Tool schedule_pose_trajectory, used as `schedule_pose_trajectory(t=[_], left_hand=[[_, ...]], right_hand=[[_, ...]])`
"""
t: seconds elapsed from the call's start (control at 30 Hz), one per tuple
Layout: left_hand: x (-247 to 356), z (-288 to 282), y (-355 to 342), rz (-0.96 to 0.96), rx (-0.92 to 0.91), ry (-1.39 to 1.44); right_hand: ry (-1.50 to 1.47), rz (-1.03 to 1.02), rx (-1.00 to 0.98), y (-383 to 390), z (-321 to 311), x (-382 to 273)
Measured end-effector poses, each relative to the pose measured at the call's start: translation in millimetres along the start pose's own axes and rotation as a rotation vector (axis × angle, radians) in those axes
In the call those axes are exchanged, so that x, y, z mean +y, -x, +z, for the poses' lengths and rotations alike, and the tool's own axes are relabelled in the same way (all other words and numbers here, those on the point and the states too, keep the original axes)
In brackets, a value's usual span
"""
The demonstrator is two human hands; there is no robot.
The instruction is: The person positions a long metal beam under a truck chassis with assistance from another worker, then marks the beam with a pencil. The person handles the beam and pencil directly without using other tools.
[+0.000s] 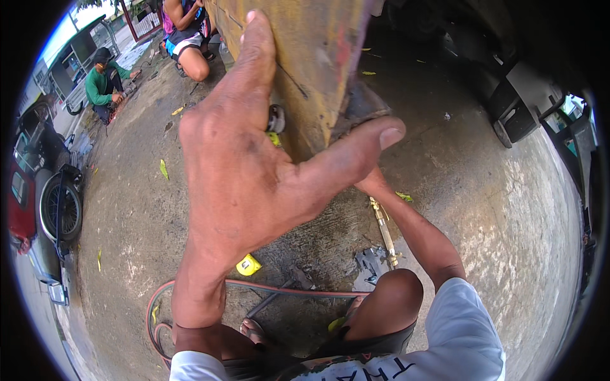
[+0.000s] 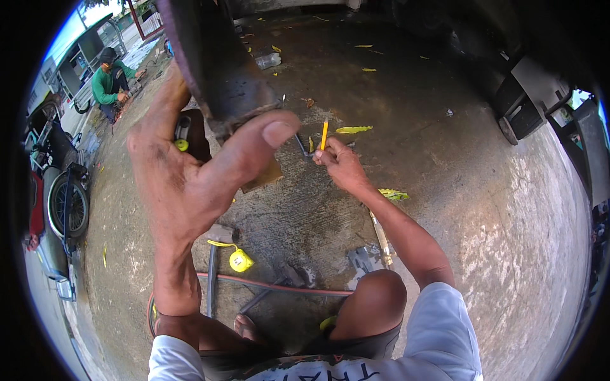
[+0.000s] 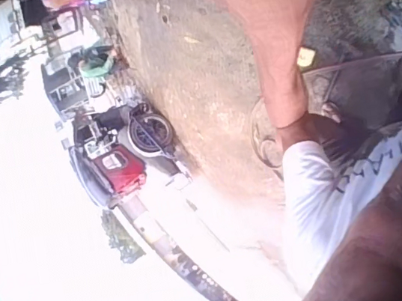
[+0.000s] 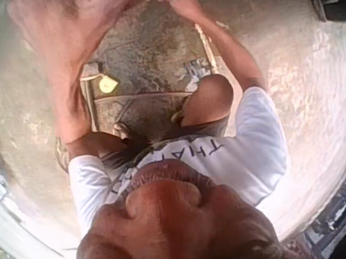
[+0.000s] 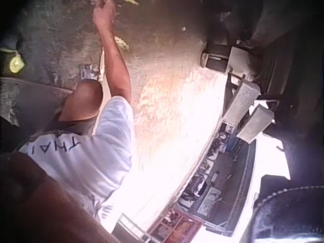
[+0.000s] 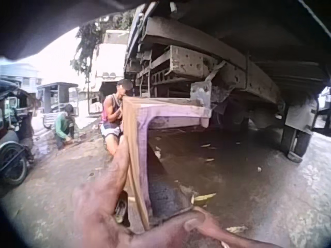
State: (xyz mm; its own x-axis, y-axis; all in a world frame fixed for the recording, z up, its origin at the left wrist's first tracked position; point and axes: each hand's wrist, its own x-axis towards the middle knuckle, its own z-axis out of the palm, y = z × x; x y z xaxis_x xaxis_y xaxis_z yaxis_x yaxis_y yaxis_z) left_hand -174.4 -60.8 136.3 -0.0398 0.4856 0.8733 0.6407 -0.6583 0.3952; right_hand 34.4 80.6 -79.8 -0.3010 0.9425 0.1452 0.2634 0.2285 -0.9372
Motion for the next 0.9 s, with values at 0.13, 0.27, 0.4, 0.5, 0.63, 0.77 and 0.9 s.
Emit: schedule_pose_trajectory(t=[0.13, 0.27, 0.4, 0.5, 0.63, 0.77, 0.9], left_hand=[[21, -8, -2, -0.184, -0.109, 0.021], [29, -13, 2, -0.338, -0.185, -0.025], [45, -5, 4, -0.435, -0.138, -0.095], [44, 2, 10, -0.411, -0.039, -0.118], [42, 8, 15, -0.471, 0.034, -0.134], [40, 16, 25, -0.397, 0.231, -0.083], [41, 6, 34, -0.433, 0.101, -0.16]], right_hand=[[-0.083, -0.059, -0.042, -11, 4, -5], [-0.175, -0.094, -0.028, -9, 2, -30], [-0.226, -0.132, -0.02, -22, -8, -27], [-0.308, -0.127, 0.02, -39, -14, -35], [-0.4, -0.207, -0.046, -84, -37, -72], [-0.381, -0.47, -0.148, -127, -47, -155], [-0.299, -0.66, -0.276, -160, -43, -230]])
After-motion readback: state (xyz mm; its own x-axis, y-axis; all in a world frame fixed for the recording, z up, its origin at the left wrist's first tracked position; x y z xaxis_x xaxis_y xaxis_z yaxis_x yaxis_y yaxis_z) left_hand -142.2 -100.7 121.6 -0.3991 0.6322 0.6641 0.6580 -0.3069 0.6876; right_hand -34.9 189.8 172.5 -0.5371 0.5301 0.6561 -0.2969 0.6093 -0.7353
